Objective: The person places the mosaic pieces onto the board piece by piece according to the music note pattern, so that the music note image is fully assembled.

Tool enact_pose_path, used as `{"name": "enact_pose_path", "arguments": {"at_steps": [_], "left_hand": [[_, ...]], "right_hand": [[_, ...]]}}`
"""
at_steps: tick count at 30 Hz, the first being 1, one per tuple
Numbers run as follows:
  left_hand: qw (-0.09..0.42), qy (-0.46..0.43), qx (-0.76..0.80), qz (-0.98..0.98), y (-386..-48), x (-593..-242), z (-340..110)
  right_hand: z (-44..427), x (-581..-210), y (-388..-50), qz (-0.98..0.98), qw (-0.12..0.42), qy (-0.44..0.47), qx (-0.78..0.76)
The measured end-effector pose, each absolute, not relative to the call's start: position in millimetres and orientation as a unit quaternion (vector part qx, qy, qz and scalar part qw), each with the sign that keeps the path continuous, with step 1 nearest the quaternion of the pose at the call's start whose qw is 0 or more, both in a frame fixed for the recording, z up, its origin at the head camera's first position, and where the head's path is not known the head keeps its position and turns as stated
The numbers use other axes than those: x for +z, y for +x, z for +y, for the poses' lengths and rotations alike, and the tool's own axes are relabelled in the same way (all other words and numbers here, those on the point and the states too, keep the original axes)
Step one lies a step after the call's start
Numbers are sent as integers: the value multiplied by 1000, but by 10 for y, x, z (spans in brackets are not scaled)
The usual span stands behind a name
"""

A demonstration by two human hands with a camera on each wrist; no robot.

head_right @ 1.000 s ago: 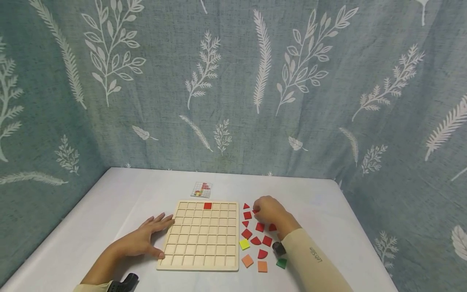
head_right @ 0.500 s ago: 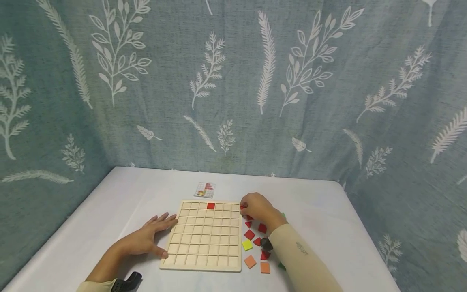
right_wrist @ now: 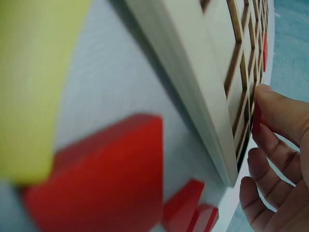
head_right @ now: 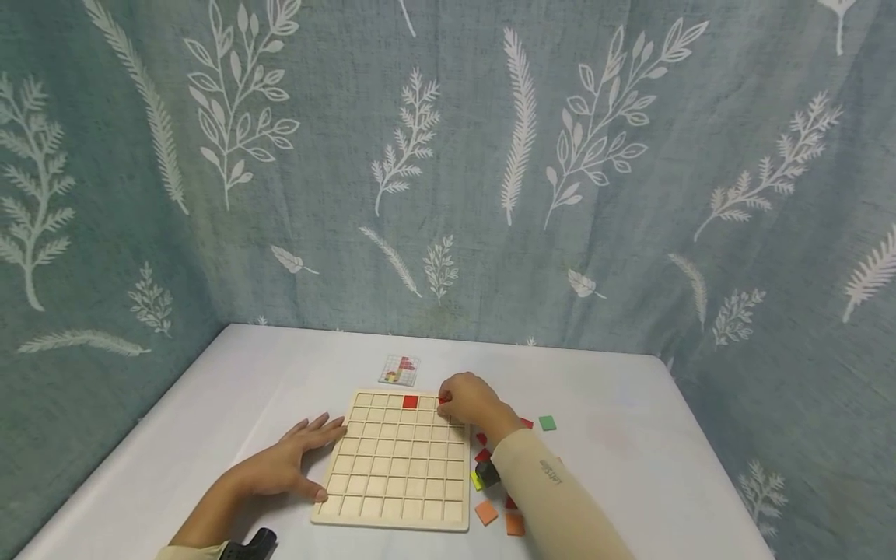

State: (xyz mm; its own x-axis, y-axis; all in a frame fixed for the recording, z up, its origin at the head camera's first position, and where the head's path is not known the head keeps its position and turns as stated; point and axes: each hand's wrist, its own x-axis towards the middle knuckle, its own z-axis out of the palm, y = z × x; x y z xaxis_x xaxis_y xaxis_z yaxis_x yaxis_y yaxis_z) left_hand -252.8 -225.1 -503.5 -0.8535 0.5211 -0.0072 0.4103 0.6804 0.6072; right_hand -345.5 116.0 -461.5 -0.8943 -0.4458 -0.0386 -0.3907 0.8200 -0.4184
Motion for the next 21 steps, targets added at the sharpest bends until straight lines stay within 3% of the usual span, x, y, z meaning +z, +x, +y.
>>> {"name": "enact_pose_path", "arguments": {"at_steps": [9, 21], "left_hand": [[96, 243, 299, 918, -2516, -5066, -2228], [87, 253, 303, 915, -2515, -5036, -2225]], "right_hand": [[1062, -4646, -3481, 947, 79, -241, -199], [1045, -4679, -3503, 941, 43, -250, -225]]}}
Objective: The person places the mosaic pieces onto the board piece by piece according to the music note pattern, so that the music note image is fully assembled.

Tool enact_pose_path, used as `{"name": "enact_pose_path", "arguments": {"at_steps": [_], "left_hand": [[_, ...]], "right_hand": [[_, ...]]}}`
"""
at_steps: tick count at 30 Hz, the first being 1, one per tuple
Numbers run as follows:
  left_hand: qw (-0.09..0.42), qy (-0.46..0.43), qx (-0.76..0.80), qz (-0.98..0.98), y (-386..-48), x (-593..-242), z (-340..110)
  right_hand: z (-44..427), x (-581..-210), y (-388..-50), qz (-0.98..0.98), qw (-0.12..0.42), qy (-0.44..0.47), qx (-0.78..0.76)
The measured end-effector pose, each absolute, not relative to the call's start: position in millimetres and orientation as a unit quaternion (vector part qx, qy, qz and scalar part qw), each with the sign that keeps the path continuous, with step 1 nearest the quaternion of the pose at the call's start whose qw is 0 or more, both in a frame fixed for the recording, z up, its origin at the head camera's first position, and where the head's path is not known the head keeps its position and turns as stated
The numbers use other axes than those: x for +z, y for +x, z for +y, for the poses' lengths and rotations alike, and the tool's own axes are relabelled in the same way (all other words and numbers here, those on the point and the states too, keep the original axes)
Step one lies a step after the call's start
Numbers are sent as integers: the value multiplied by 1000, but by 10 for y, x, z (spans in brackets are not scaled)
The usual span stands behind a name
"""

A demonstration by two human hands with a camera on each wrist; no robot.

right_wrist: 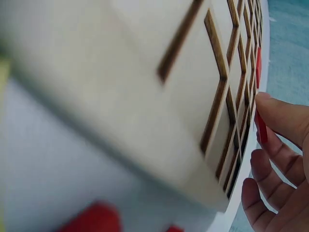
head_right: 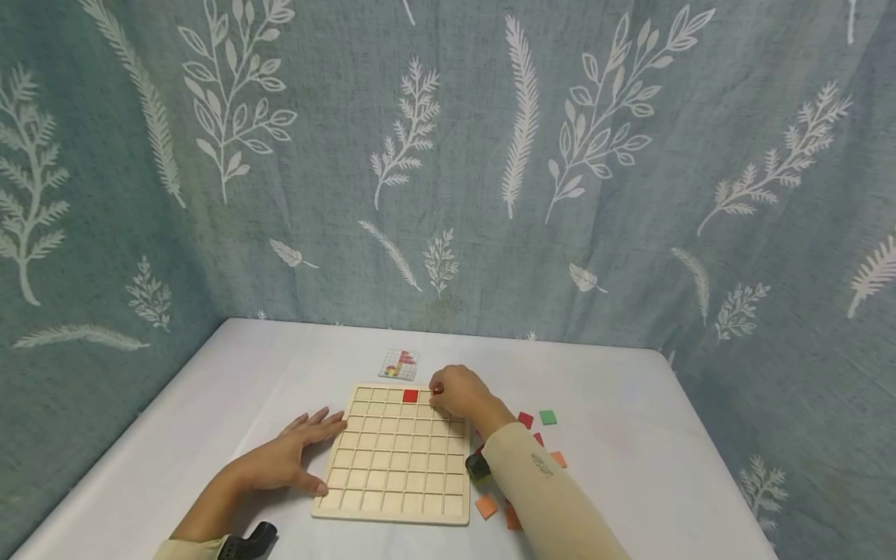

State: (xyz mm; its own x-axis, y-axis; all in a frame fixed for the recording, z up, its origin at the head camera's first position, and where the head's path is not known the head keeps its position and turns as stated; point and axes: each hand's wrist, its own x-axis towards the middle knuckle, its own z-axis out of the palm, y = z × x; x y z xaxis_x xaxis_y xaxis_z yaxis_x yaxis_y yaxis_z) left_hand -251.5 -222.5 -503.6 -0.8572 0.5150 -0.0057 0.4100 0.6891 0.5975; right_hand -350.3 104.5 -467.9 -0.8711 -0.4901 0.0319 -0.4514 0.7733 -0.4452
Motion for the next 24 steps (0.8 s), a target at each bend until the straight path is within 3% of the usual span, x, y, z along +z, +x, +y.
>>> {"name": "enact_pose_path", "arguments": {"at_steps": [9, 24], "left_hand": [[92, 244, 302, 917, -2533, -5044, -2242], [96, 232, 305, 919, -2519, -5025, -2213]], "right_hand": [[884, -4672, -3507, 933, 51, -274, -229], [994, -4704, -3502, 939, 60, -255, -221]]}}
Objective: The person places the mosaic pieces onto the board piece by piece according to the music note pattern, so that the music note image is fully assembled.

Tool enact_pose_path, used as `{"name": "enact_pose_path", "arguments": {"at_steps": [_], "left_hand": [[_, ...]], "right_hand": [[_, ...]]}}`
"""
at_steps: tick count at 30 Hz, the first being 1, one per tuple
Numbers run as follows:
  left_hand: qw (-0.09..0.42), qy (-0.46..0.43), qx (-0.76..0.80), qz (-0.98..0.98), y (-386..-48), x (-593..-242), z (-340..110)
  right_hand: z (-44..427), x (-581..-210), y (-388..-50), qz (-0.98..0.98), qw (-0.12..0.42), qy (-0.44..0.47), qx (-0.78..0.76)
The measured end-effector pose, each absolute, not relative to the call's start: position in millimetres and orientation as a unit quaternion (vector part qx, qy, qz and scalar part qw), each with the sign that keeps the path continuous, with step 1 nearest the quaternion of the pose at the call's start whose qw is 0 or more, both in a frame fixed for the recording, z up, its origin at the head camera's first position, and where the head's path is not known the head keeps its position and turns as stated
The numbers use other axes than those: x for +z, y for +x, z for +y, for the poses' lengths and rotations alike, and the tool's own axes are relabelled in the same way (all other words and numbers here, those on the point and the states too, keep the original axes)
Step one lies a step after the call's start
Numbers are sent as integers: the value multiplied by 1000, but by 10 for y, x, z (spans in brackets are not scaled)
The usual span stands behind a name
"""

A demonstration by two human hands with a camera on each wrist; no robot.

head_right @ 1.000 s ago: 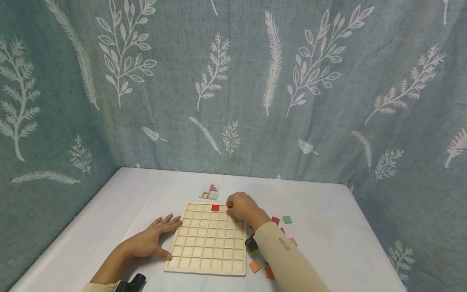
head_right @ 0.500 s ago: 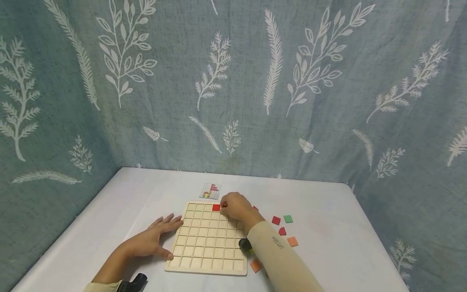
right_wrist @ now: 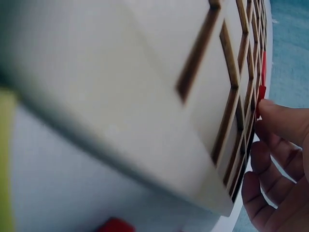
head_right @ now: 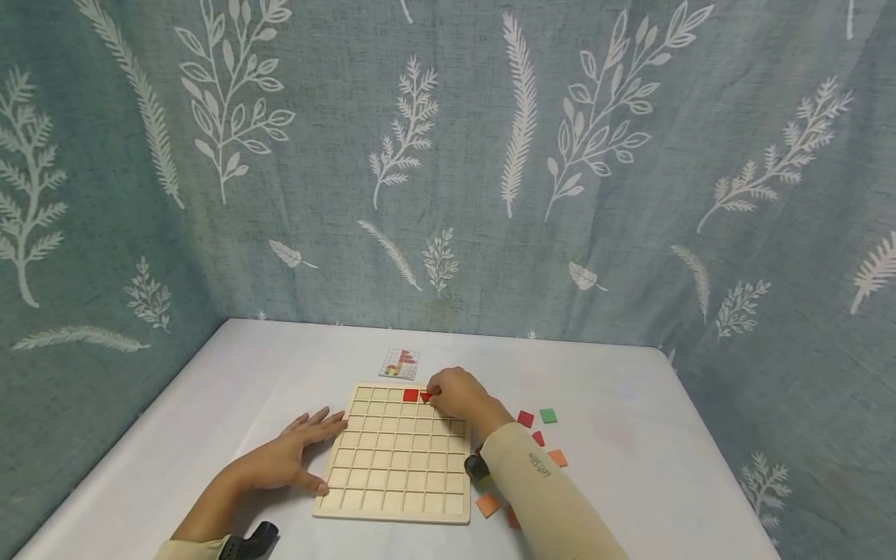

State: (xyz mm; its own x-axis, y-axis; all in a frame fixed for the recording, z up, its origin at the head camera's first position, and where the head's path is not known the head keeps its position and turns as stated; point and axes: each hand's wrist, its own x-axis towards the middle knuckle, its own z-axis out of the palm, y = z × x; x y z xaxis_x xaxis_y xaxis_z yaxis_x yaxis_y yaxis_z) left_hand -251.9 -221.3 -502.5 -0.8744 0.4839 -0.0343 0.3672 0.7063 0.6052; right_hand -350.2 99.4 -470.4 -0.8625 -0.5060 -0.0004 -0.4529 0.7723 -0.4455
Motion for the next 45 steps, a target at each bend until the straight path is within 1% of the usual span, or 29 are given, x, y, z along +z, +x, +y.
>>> {"name": "enact_pose_path", "arguments": {"at_steps": [5, 9, 18, 26, 33, 39, 45], "left_hand": [[99, 233, 309, 917, -2521, -5034, -2214], [99, 228, 306, 919, -2530, -5029, -2207], [93, 236, 305, 918, -2530, -5033, -2223], [93, 230, 303, 920, -2513, -5009, -2217], [86, 241, 298, 920, -2511, -5022, -2233], [91, 240, 300, 919, -2500, -5025, -2230], [90, 245, 299, 918, -2492, -5012, -2223]], "right_hand": [[981, -4679, -3499, 938, 51, -268, -212], [964, -4653, -3504, 944, 45, -262, -196], [903, -4640, -3518, 945, 63, -255, -193], [854, -4651, -3526, 951, 61, -255, -167], [836, -4654, -3526, 954, 64, -246, -160], [908, -4670, -3543, 949, 63, -259, -171], [1125, -4613, -3497, 948, 65, -250, -189]]}}
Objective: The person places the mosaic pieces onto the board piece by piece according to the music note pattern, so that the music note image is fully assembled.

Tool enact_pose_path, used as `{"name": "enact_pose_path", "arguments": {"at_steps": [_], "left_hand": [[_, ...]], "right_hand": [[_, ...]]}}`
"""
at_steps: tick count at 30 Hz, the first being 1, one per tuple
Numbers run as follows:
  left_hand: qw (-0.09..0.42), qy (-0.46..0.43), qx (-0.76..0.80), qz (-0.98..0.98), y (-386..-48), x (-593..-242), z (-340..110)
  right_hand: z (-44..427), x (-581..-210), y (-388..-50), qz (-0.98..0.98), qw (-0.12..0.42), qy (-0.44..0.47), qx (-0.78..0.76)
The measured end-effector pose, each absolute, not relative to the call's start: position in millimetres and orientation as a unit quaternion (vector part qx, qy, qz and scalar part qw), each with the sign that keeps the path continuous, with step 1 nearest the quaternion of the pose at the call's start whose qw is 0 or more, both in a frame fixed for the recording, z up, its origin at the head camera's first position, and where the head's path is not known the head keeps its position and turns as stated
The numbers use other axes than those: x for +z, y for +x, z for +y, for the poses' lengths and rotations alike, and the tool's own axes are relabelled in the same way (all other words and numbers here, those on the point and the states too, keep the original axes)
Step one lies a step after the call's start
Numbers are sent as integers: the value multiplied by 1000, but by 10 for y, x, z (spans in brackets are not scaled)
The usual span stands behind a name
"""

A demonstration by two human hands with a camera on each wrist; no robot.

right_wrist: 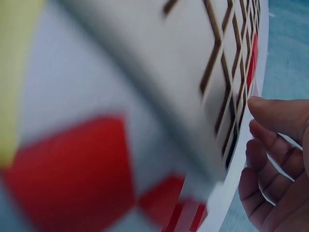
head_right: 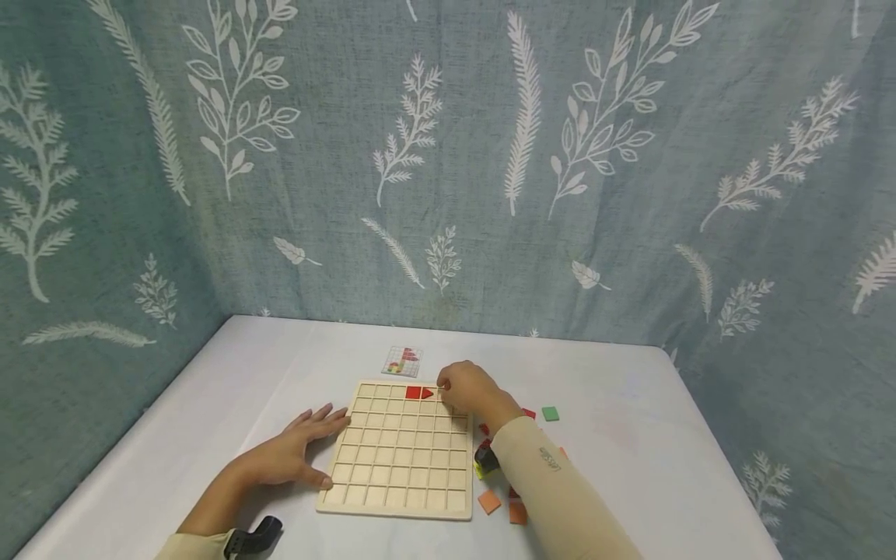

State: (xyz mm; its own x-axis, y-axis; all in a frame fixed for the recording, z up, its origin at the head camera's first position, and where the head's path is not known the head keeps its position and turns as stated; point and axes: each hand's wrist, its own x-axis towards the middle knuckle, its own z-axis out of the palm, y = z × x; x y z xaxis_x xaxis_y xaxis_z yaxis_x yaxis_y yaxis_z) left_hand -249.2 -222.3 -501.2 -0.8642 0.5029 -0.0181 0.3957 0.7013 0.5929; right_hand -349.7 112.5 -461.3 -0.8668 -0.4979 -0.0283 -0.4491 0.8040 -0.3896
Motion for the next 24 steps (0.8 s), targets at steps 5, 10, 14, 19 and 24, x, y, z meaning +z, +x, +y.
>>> {"name": "enact_pose_path", "arguments": {"at_steps": [5, 10, 14, 19, 24], "left_hand": [[95, 241, 300, 918, -2492, -5011, -2226], [91, 244, 298, 918, -2498, -5010, -2231], [87, 252, 298, 917, -2519, -5018, -2240], [82, 260, 296, 915, -2525, -5025, -2261], [87, 256, 303, 914, -2531, -5044, -2253]], "right_hand": [[1365, -4578, -3469, 952, 69, -225, -196], [1583, -4538, -3434, 961, 77, -178, -199], [1724, -4535, -3401, 968, 80, -140, -194], [1818, -4582, -3337, 971, 106, -88, -195], [1851, -4612, -3293, 968, 108, -70, -214]]}}
